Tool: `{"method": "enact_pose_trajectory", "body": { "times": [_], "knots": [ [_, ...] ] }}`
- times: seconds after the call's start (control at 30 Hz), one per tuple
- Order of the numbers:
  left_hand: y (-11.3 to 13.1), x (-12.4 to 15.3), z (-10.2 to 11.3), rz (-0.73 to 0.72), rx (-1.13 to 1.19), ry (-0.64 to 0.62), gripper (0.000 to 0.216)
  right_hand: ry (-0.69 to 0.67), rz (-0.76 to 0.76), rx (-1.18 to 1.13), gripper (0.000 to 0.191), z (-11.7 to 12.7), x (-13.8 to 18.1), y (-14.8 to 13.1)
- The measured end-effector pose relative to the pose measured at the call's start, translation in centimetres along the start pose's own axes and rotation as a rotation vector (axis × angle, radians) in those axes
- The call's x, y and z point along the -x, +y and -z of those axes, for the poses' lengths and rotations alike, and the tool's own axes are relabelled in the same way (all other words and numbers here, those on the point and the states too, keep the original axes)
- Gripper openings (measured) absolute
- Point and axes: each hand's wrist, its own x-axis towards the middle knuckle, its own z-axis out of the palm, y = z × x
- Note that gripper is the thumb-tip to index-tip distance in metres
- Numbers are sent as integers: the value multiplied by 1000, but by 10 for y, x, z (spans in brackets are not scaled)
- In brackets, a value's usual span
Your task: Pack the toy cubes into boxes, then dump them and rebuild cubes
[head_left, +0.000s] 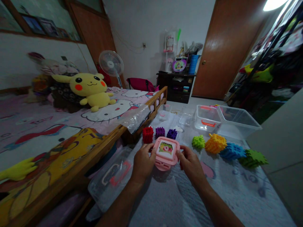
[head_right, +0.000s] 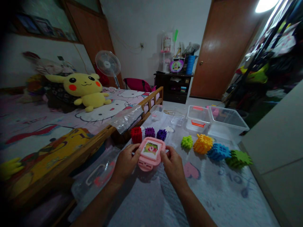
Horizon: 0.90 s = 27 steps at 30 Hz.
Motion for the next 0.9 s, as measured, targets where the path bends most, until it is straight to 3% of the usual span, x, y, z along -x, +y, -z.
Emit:
{"method": "enact_pose_trajectory", "body": {
  "times": [0.3,0.67,0.9],
  "knots": [
    [5,-2,2,-9,-71,-27,29,-9,-10,79,41,-1,3,-5],
    [8,-4,3,20,-85,-52,28,14,100,393,37,0,-4,-13],
    [4,-6,1,48,-36,-42,26,2,60,363,39,-4,-5,-11]
  ]
}}
